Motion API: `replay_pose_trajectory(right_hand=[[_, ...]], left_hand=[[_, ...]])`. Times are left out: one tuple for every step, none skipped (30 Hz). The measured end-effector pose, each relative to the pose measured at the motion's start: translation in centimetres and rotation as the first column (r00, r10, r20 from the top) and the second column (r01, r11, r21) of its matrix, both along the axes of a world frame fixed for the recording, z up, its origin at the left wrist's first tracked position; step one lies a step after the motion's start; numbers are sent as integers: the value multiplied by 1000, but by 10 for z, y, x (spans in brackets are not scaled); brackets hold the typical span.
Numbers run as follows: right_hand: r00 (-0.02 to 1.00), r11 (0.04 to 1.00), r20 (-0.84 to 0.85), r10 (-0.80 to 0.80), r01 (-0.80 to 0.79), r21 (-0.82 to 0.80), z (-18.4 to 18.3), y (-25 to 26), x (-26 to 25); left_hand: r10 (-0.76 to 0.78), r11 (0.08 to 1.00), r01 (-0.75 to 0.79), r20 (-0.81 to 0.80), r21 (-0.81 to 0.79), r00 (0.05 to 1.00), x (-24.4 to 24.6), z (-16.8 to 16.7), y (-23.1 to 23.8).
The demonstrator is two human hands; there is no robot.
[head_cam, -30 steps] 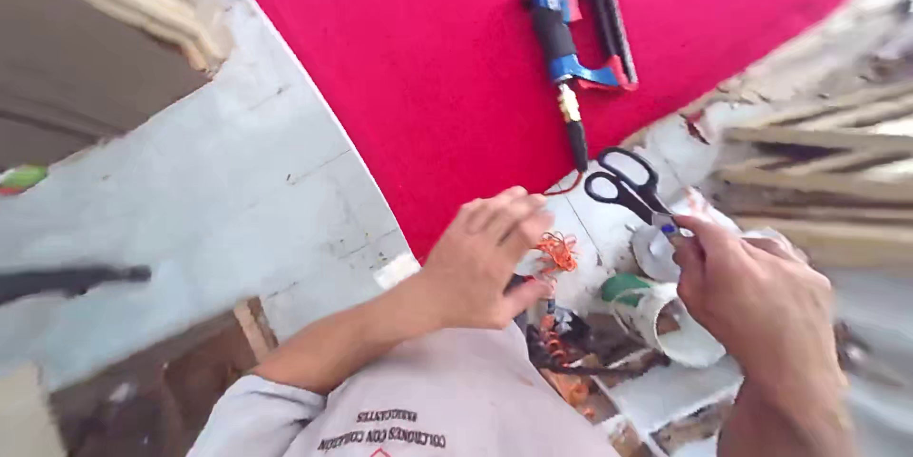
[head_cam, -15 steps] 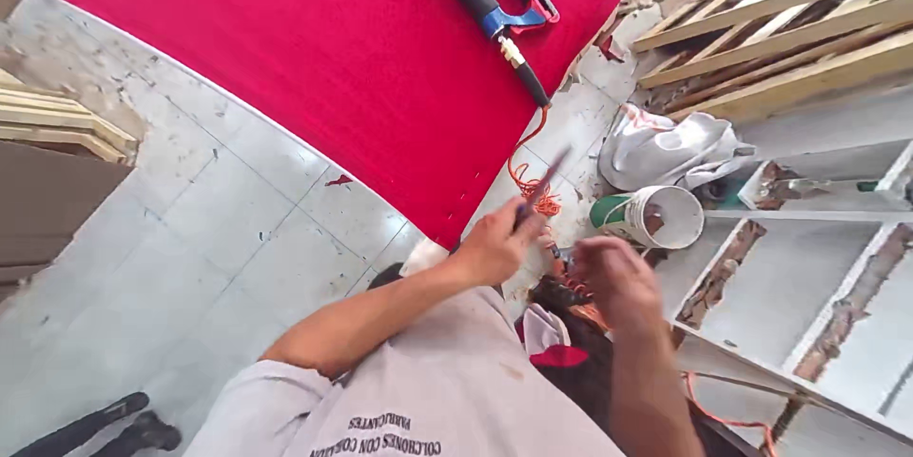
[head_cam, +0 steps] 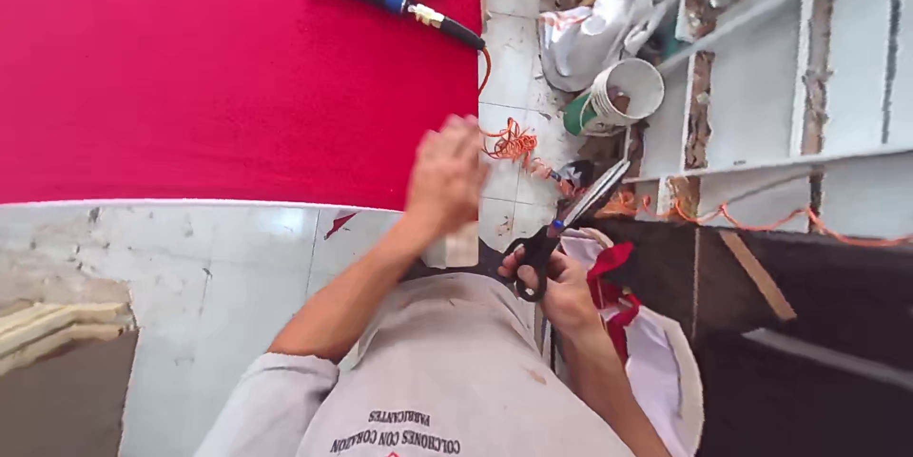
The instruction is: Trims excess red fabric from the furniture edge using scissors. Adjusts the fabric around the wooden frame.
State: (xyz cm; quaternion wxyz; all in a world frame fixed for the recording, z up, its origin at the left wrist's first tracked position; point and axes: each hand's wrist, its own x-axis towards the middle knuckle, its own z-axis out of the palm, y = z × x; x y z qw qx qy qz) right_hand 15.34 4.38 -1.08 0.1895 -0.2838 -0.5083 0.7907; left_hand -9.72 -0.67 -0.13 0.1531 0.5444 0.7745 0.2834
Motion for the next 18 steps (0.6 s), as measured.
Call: replay_pose_trajectory(right_hand=[[999, 998, 15, -39, 39, -48, -3, -15, 6], [997, 994, 30, -66, 69, -88, -5, -28, 11], [996, 989, 32, -80, 83, -125, -5, -38, 15], [996, 981, 25, -85, 88, -171, -6, -47, 18], [997, 972, 14, -80, 81, -219, -8, -55, 20], [999, 962, 7, -45, 46, -271, -9, -61, 26], [1000, 949, -19, 22, -27, -315, -11, -63, 31], [994, 932, -66, 85, -103, -347, -17, -63, 34], [982, 907, -131, 134, -175, -384, -22, -62, 36], [965, 870, -203, 165, -239, -431, -27, -62, 38], [948, 826, -264, 177, -289, -485, -33, -62, 40], [933, 776, -315, 174, -327, -539, -39, -61, 41], [923, 725, -352, 158, -350, -593, -44, -62, 43], [918, 674, -371, 139, -363, -644, -49, -62, 43], [918, 630, -377, 122, -365, -685, -53, -63, 44], [915, 595, -387, 113, -375, -711, -57, -63, 43], [911, 571, -400, 105, -384, -725, -61, -63, 43], [905, 554, -414, 99, -395, -733, -65, -64, 42]], left_hand=[[7, 996, -21, -163, -84, 987, -24, -24, -3], [-10, 989, -30, -262, -147, 965, -41, -47, -7], [-25, 985, -32, -321, -170, 947, -50, -62, -11], [-41, 983, -23, -345, -181, 938, -54, -67, -14], [-63, 981, -7, -352, -194, 934, -57, -65, -14], [-79, 978, 4, -351, -209, 933, -55, -65, -17], [-80, 976, 2, -354, -216, 932, -53, -65, -19], [-76, 978, -2, -363, -208, 929, -53, -65, -18], [-72, 980, -2, -369, -197, 927, -54, -66, -16], [-70, 981, -4, -372, -193, 926, -54, -67, -16], [-67, 982, -6, -374, -191, 925, -53, -67, -16], [-65, 982, -8, -375, -189, 925, -53, -67, -16], [-69, 982, -3, -372, -191, 926, -53, -67, -17], [-85, 981, 13, -363, -196, 928, -53, -66, -19], [-112, 981, 46, -350, -191, 930, -55, -65, -22], [-156, 980, 103, -329, -170, 931, -57, -64, -28], [-216, 975, 185, -304, -126, 928, -58, -63, -37], [-285, 958, 277, -280, -70, 917, -58, -62, -50]])
